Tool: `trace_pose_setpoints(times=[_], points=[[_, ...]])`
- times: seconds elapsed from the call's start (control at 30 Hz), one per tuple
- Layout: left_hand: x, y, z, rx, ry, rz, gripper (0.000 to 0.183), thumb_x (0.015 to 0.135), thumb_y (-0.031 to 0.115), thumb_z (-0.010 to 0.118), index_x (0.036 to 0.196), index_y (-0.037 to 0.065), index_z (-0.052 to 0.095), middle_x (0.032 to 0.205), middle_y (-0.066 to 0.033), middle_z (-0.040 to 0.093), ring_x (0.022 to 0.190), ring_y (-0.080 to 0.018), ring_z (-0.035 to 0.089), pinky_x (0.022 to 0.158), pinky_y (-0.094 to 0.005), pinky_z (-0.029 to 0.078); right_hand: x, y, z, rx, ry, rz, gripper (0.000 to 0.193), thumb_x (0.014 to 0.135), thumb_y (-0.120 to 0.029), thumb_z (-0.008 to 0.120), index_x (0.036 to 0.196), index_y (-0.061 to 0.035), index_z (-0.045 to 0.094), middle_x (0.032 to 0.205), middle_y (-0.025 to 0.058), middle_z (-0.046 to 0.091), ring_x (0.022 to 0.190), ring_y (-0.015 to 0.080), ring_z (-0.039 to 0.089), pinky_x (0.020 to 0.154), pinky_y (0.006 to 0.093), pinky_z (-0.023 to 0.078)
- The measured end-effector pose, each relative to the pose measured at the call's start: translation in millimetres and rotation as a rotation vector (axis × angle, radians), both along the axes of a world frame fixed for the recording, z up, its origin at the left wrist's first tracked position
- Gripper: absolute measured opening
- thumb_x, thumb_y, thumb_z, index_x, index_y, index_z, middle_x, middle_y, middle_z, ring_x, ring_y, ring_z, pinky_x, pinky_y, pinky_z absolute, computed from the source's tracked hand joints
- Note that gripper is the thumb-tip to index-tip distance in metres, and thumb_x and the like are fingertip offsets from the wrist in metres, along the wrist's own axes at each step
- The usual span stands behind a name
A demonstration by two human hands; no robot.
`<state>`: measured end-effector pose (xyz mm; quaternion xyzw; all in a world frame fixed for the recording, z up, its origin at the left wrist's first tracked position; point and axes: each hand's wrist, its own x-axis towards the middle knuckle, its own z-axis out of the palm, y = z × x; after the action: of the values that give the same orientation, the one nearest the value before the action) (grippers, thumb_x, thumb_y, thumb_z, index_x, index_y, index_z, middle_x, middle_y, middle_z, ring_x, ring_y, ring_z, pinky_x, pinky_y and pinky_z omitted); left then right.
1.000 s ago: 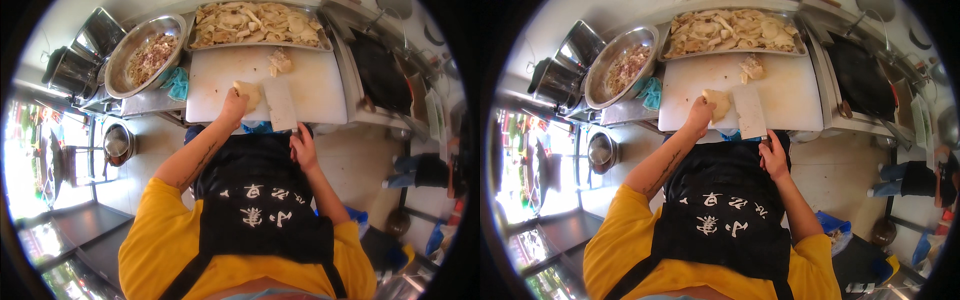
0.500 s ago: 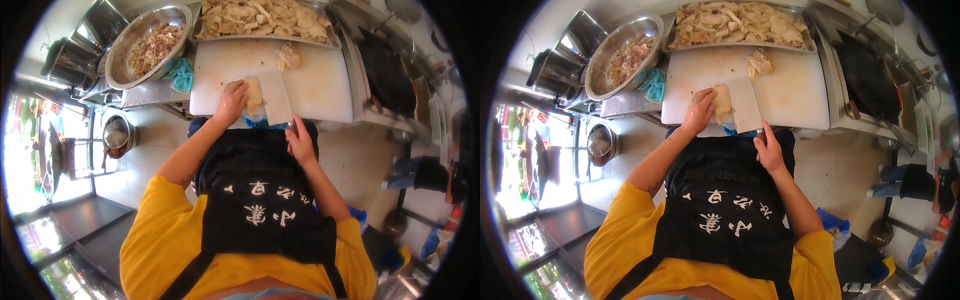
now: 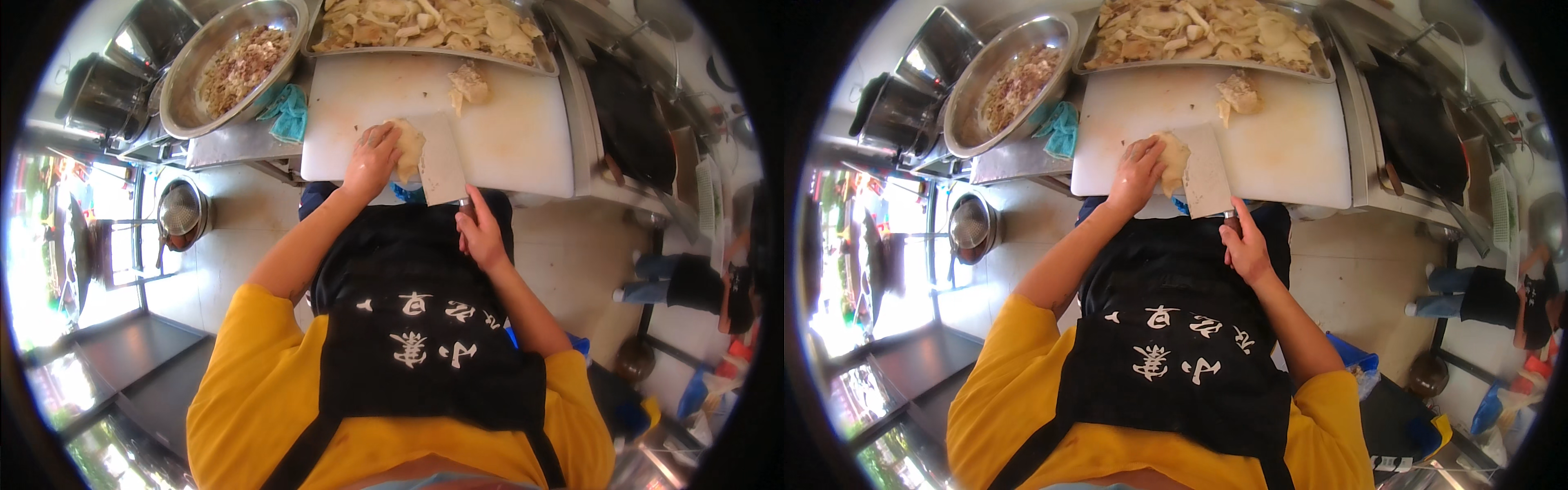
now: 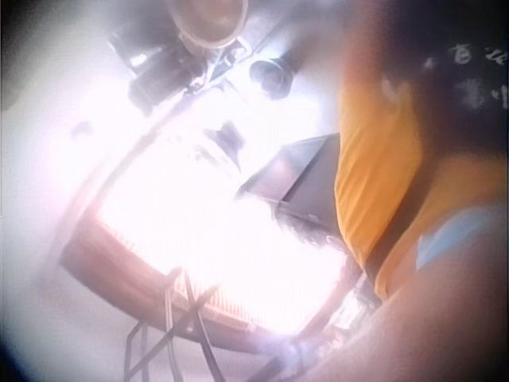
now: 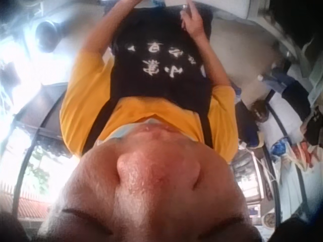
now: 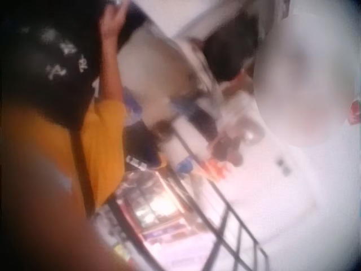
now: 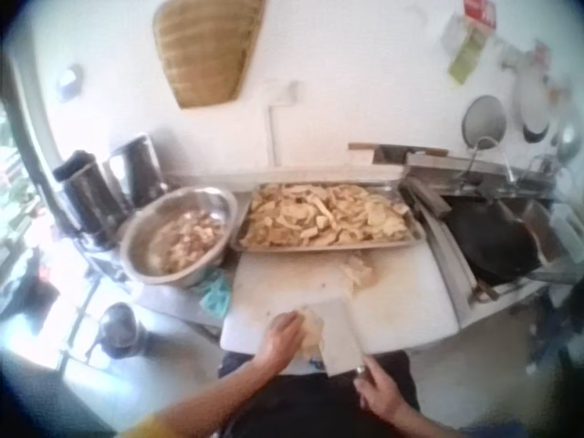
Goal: The person uses a cleaver to chop cooked meat on a white cutting board. They repeatedly slice the meat into smaller pieces and transfer them into a metal bowl. The person occasionally adjusts the meat pieces on the board to continue chopping.
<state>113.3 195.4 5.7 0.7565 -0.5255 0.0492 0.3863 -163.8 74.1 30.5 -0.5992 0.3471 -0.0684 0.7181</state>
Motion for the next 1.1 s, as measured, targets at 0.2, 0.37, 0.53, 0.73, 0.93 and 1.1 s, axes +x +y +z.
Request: trace_pose_setpoints(times=[0.2,0.37,0.53,0.73,0.93,1.1], points=[[0.5,0.0,-1.2,-0.021,-0.025,0.005,0.041,0.098,0.012,0.072,0.137,0.0,0.065,0.141,-0.021,0.063,0.128,-0.0453,0.058,0.109,-0.0511,0.05,36.5,-4.8,-9.9,-0.069,-0.073,-0.013,0.07,0.106,-0.011,0.061,0.17,-0.011,0.032,0.091,0.0024,0.057,0.054,0.0094,0.05,0.049,0.0265,0.046],[-0.4,-0.2,-2.7,-0.001,-0.032,0.016,0.042,0.098,0.012,0.072,0.138,0.0,0.065,0.14,-0.0218,0.062,0.128,-0.0455,0.058,0.109,-0.0515,0.05,5.4,0.9,-2.8,-0.266,0.048,0.036,0.069,0.106,-0.012,0.062,0.169,-0.0095,0.034,0.095,0.0002,0.06,0.061,0.0076,0.052,0.055,0.0271,0.05],[-0.7,0.1,-2.5,-0.011,-0.044,0.001,0.044,0.097,0.012,0.073,0.139,0.0,0.064,0.14,-0.0219,0.062,0.128,-0.0463,0.057,0.108,-0.0518,0.05,21.0,-0.5,-1.0,-0.251,0.027,0.025,0.07,0.106,-0.012,0.063,0.17,-0.0099,0.034,0.092,-0.0001,0.06,0.062,0.0076,0.053,0.055,0.0276,0.05],[-4.7,-0.6,-1.9,0.013,-0.046,0.057,0.044,0.097,0.013,0.073,0.137,-0.001,0.064,0.14,-0.0227,0.061,0.127,-0.0467,0.057,0.107,-0.052,0.051,42.3,2.0,-5.7,-0.224,-0.011,0.033,0.071,0.106,-0.012,0.063,0.17,-0.0094,0.033,0.086,0.0002,0.058,0.06,0.008,0.053,0.055,0.0281,0.051],[-7.0,-2.6,-3.5,0.005,-0.048,0.069,0.043,0.097,0.013,0.073,0.137,0.0,0.064,0.14,-0.0234,0.061,0.126,-0.0466,0.057,0.106,-0.0521,0.051,17.4,12.3,-17.6,-0.345,0.009,0.071,0.069,0.105,-0.012,0.064,0.168,-0.0074,0.035,0.094,0.0017,0.061,0.073,0.0117,0.061,0.069,0.0286,0.054],[-9.2,-3.8,-4.7,0.021,-0.048,0.116,0.043,0.097,0.015,0.073,0.137,0.0,0.064,0.141,-0.0228,0.061,0.128,-0.0458,0.057,0.105,-0.052,0.051,45.3,6.3,-28.0,-0.454,-0.015,0.072,0.069,0.105,-0.012,0.065,0.168,-0.0113,0.037,0.092,0.0026,0.062,0.06,0.0097,0.055,0.056,0.0274,0.05]])
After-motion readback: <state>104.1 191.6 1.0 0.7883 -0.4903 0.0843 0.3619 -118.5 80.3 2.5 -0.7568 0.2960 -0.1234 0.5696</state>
